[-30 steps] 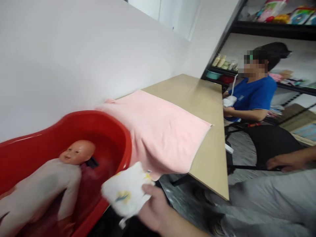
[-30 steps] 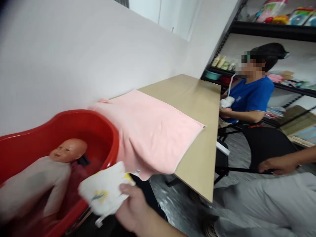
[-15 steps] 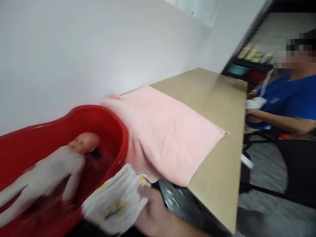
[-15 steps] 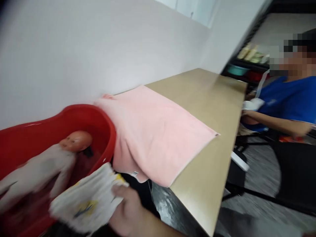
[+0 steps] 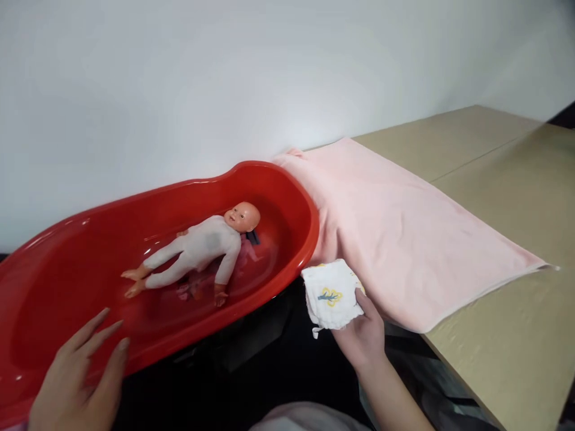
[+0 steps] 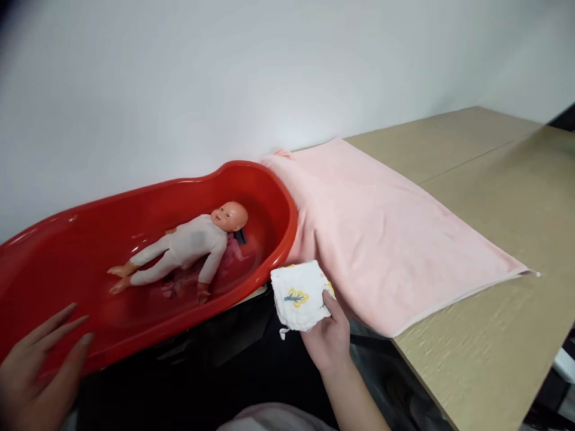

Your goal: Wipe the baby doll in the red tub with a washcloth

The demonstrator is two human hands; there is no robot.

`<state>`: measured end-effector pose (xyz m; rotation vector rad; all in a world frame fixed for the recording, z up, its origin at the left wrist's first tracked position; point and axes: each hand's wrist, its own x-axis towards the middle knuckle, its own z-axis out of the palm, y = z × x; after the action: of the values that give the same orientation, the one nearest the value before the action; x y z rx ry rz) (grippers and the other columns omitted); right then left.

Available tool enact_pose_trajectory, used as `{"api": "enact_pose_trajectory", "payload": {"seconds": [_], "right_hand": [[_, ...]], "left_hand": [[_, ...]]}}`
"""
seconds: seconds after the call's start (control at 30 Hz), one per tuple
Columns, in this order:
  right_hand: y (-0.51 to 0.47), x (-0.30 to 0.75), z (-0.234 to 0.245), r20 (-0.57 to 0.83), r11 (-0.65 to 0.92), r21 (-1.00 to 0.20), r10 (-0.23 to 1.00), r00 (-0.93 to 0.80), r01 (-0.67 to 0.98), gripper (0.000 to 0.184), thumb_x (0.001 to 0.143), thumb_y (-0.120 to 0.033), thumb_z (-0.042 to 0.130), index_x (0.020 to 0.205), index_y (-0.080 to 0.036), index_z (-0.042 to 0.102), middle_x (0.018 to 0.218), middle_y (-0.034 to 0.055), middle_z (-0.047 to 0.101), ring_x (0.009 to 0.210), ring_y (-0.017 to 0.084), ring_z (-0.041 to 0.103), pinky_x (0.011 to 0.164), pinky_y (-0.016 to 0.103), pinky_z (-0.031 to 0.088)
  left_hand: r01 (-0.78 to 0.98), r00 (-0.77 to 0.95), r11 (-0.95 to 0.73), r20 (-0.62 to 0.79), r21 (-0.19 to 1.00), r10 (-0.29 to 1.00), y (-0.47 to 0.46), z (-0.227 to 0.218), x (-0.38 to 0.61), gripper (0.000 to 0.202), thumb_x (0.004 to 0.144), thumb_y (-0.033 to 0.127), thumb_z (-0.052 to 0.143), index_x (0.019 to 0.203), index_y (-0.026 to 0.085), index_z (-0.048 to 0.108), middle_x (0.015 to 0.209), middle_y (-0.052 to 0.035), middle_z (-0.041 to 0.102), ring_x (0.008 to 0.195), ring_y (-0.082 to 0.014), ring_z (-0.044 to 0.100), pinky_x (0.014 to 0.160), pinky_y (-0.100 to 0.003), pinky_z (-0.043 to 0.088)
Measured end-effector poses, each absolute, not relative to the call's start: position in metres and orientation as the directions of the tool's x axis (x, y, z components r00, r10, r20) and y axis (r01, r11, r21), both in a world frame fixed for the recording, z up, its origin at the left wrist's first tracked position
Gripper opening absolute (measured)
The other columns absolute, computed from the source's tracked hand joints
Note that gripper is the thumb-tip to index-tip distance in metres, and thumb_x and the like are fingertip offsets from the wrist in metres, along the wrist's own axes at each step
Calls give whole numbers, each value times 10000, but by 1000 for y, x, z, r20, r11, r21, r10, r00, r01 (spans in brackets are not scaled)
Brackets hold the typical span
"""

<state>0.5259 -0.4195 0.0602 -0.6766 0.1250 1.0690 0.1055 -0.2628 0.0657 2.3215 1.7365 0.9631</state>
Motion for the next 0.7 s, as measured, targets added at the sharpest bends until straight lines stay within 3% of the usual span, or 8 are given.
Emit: {"api": "enact_pose_trajectory", "payload": {"seconds": [0.17,0.3,0.5,0.7], "right_hand": [[-409,485,70,-440,223,-492,770,461,-842,514,939,-397,734,1434,-257,722,1423,96,750,1479,331,603,1328,639,354],[-409,462,85,-416,206,-536,780,468,-819,536,951,-406,716,1468,-265,701,1476,93,718,1490,337,592,1333,641,346],[-437,443,90,-421,200,-563,766,487,-802,490,948,-397,734,1422,-275,734,1483,88,713,1490,348,589,1323,657,353],[-473,442,83,-380,196,-626,768,515,-755,552,930,-435,764,1453,-266,718,1449,109,733,1498,353,581,1326,657,340]], "left_hand": [[809,-50,-250,486,532,873,-284,35,59,380,989,533,632,1258,283,729,1487,-62,702,1328,-377,677,1165,-614,556],[809,-137,-193,498,555,857,-300,21,24,353,997,536,636,1185,259,747,1391,-85,755,1279,-355,707,1176,-593,529],[832,-33,-237,471,502,881,-309,33,24,425,1047,522,546,1250,197,731,1419,-142,734,1314,-355,694,1186,-539,524],[828,134,-409,573,384,809,-312,29,38,339,1065,426,545,1134,153,734,1283,-158,783,1282,-340,722,1233,-536,491]]}}
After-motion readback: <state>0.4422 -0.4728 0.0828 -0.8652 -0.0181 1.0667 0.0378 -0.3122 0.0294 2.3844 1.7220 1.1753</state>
